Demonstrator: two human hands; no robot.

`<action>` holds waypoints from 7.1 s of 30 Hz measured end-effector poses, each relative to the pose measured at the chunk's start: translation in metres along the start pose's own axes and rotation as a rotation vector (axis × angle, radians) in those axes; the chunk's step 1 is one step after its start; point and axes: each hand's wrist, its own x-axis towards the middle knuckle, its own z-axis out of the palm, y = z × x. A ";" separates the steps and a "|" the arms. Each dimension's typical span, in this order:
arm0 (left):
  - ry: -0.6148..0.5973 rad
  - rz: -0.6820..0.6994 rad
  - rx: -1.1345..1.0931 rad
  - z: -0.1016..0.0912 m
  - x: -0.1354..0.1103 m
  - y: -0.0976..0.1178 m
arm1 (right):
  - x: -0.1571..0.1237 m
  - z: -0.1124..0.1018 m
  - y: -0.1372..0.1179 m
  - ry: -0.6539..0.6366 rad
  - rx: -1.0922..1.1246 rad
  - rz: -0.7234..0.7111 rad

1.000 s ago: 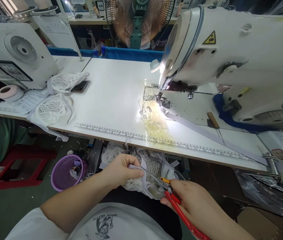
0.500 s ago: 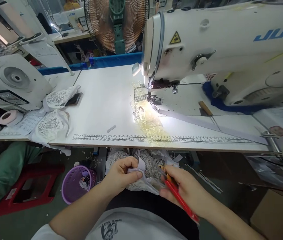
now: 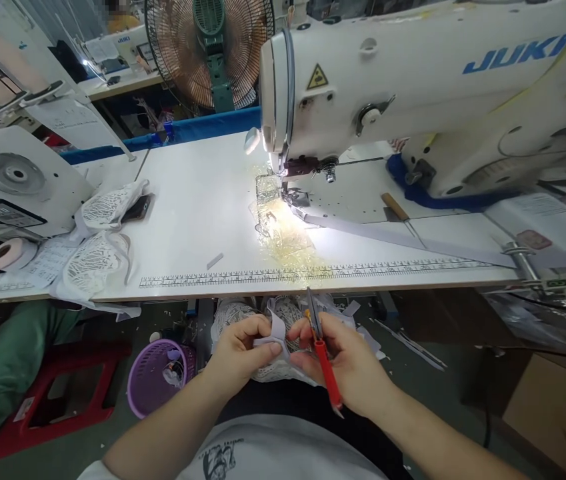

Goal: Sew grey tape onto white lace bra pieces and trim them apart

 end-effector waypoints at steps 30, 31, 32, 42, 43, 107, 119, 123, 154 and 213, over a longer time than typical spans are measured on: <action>0.176 0.056 0.237 0.006 -0.004 -0.011 | 0.011 0.020 -0.003 0.062 0.342 0.198; 0.176 0.052 0.229 0.006 -0.003 -0.011 | 0.011 0.020 -0.003 0.060 0.335 0.194; 0.175 0.049 0.214 0.005 -0.003 -0.011 | 0.011 0.020 -0.003 0.055 0.319 0.189; 0.126 -0.149 -0.121 0.004 -0.002 0.000 | 0.003 -0.055 -0.010 -0.338 -0.639 -0.116; 0.120 -0.161 -0.139 0.005 -0.002 0.000 | 0.000 -0.061 -0.010 -0.356 -0.747 -0.123; 0.128 -0.249 -0.121 0.011 0.003 -0.001 | -0.024 -0.059 0.005 -0.190 -1.226 -0.351; 0.116 -0.239 -0.078 0.010 0.004 0.002 | -0.023 -0.060 0.003 -0.238 -1.188 -0.240; 0.112 -0.223 -0.040 0.009 0.004 0.003 | -0.023 -0.059 0.001 -0.242 -1.186 -0.212; 0.118 -0.038 0.100 0.003 -0.010 0.001 | -0.001 0.024 0.009 0.048 0.193 0.004; 0.480 -0.007 -0.400 -0.038 -0.008 0.007 | -0.006 -0.011 0.050 0.110 -0.663 -0.617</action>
